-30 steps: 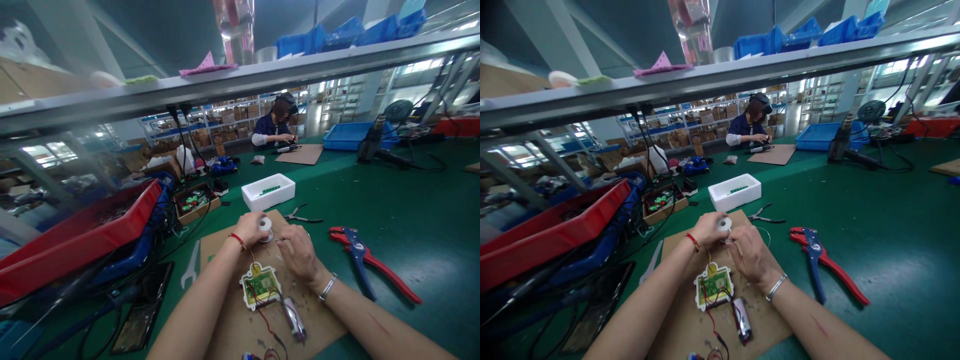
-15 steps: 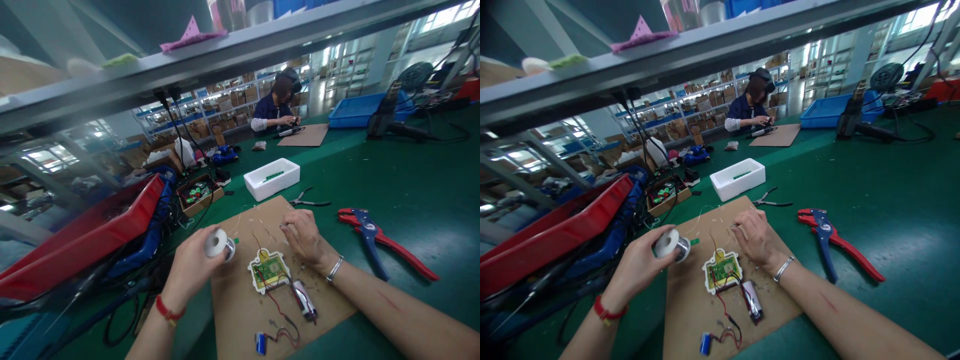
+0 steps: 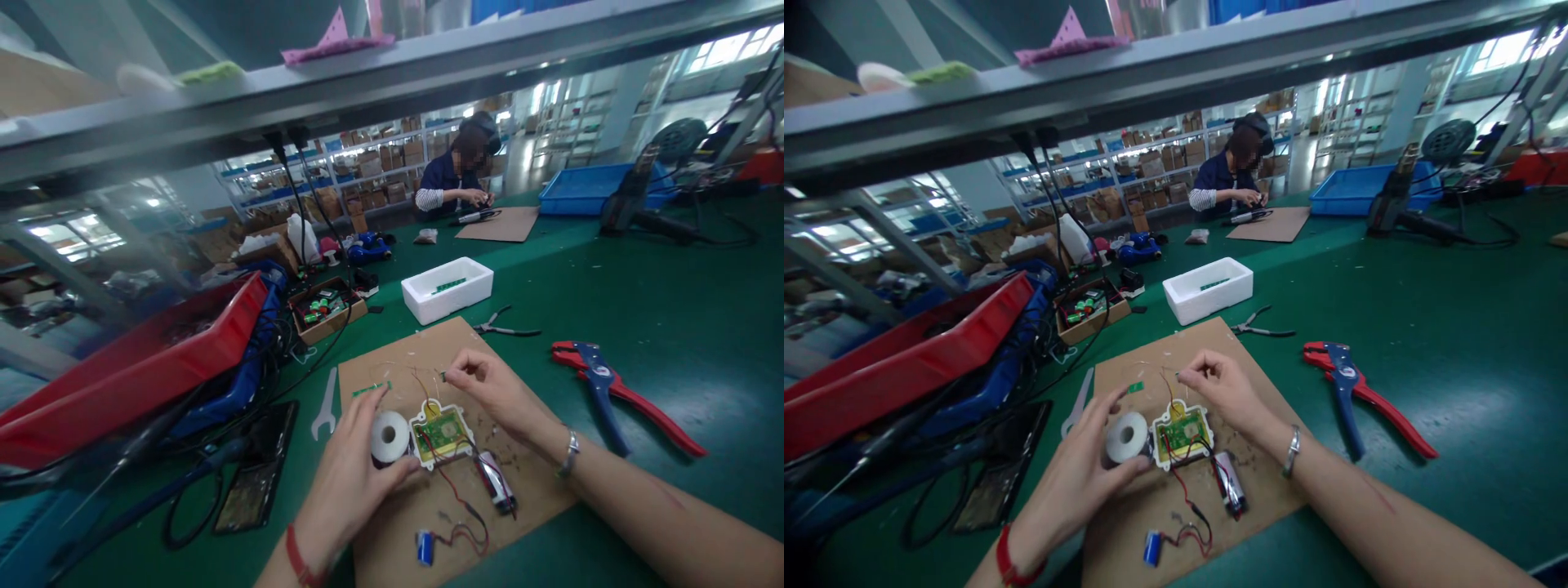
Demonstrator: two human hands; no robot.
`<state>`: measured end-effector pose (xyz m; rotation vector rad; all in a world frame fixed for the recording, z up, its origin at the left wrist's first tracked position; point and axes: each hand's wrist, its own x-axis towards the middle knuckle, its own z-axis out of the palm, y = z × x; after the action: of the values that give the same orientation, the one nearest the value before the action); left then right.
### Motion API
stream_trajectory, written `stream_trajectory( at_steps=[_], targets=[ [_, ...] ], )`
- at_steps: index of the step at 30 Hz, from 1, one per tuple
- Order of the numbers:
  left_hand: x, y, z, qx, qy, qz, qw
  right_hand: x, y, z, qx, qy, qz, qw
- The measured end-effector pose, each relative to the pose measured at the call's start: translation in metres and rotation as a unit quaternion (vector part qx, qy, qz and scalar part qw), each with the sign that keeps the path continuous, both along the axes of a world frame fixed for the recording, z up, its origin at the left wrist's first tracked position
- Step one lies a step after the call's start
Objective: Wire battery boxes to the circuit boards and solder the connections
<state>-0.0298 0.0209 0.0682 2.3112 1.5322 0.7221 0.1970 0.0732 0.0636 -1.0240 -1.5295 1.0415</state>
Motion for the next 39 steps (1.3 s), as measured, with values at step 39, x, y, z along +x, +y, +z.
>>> stream_trajectory(
  at_steps=[39],
  targets=[
    [-0.010, -0.019, -0.022, 0.095, -0.039, -0.010, 0.995, -0.010, -0.014, -0.023, 0.071, -0.231, -0.035, 0.970]
  ],
)
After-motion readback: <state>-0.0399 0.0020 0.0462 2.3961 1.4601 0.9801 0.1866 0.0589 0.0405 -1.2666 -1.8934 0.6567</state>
